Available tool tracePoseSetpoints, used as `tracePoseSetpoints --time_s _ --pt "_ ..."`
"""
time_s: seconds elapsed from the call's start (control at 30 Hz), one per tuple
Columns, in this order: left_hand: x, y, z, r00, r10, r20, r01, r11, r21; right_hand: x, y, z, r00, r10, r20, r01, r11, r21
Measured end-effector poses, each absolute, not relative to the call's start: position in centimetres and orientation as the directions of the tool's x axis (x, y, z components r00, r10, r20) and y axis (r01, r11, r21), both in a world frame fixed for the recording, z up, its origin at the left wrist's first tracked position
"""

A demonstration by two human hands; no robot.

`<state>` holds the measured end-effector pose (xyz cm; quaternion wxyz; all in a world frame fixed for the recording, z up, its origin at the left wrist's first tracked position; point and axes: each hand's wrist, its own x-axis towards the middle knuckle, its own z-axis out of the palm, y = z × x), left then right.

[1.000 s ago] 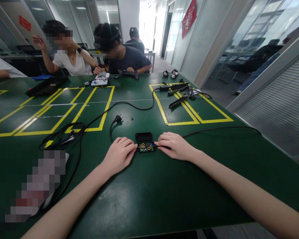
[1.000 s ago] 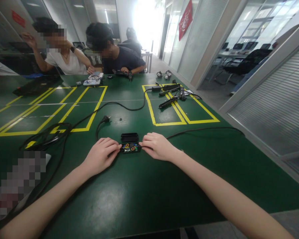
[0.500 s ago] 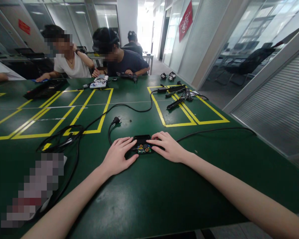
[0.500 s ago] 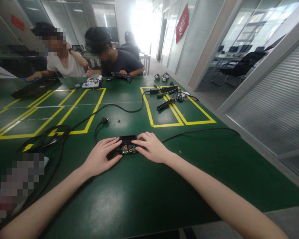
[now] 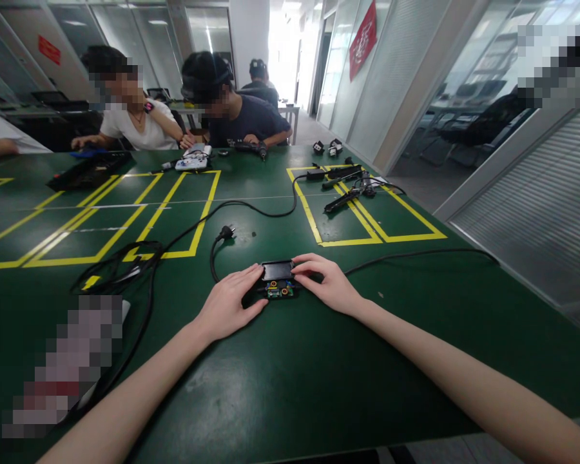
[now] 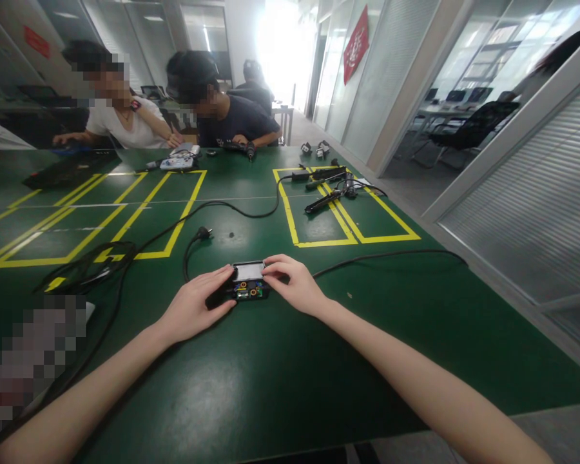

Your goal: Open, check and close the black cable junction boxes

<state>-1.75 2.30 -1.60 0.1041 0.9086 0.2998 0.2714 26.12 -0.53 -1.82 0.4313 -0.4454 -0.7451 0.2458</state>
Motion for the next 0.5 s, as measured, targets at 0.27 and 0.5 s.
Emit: tracePoseSetpoints --time_s 0.27,0.5 --pt "-1.65 2.31 -1.66 0.688 0.597 0.412 0.475 -0.8 0.367 25.42 0.16 -2.63 -0.083 0.955 0.285 0.208 0.296 -0.932" --pt "-1.81 2.35 -1.88 0.667 0.612 0.424 0.493 -0.79 0.364 25.17 0.08 -2.35 -0.096 0.951 0.294 0.201 0.308 -0.93"
